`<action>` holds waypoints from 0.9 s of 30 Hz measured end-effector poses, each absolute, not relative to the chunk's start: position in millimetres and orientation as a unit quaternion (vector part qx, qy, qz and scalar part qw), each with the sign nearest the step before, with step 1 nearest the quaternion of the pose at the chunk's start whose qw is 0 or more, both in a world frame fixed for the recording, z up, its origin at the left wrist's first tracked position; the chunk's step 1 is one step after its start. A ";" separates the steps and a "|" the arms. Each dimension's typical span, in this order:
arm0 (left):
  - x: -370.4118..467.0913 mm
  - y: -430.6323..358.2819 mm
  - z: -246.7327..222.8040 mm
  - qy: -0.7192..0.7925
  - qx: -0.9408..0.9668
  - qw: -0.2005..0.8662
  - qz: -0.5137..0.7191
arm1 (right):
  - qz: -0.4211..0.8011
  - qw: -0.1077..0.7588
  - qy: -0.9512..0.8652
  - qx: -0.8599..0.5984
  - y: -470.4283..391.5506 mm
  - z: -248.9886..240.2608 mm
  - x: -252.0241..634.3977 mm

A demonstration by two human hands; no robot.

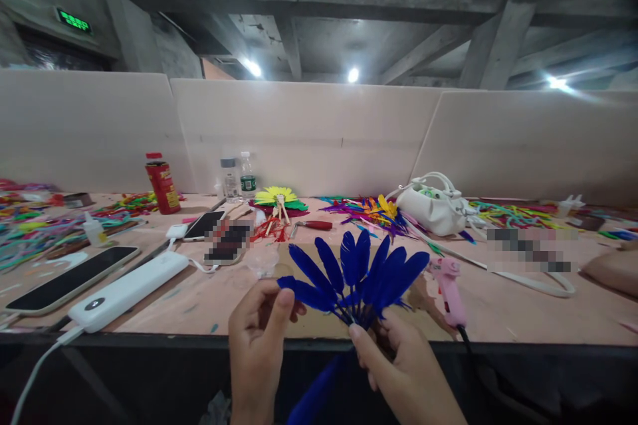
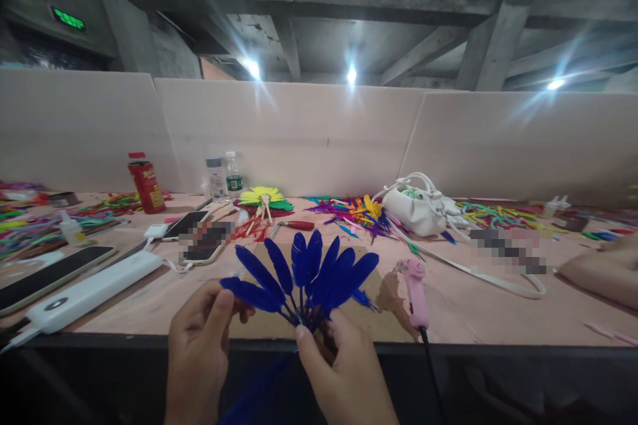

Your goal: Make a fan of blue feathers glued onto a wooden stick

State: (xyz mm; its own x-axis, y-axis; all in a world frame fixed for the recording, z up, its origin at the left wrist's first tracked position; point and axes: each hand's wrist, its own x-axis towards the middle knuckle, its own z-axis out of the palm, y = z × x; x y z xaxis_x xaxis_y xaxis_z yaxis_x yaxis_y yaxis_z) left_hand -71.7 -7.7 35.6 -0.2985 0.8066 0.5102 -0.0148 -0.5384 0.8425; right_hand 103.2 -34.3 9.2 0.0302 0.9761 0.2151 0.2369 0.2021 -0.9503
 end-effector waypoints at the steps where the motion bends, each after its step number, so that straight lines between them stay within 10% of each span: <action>1: -74.1 -6.5 35.0 0.386 0.561 0.300 0.668 | 0.373 0.505 -0.587 -0.511 -35.2 10.9 103.1; 6: -74.2 -5.5 27.2 0.437 0.681 0.284 0.515 | 0.390 0.502 -0.593 -0.494 -35.9 12.2 103.9; 27: -54.9 3.7 21.6 0.403 0.588 0.407 0.571 | 0.465 0.474 -0.607 -0.437 -30.8 13.2 110.2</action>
State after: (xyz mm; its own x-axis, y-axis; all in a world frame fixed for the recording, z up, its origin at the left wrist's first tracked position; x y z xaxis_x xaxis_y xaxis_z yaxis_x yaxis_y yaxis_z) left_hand -54.9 3.7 21.6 0.0233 0.9386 0.3442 0.0093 -0.3444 0.9388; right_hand 110.2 -30.8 13.2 -0.1683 0.9710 0.1696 0.0898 0.1864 -0.9784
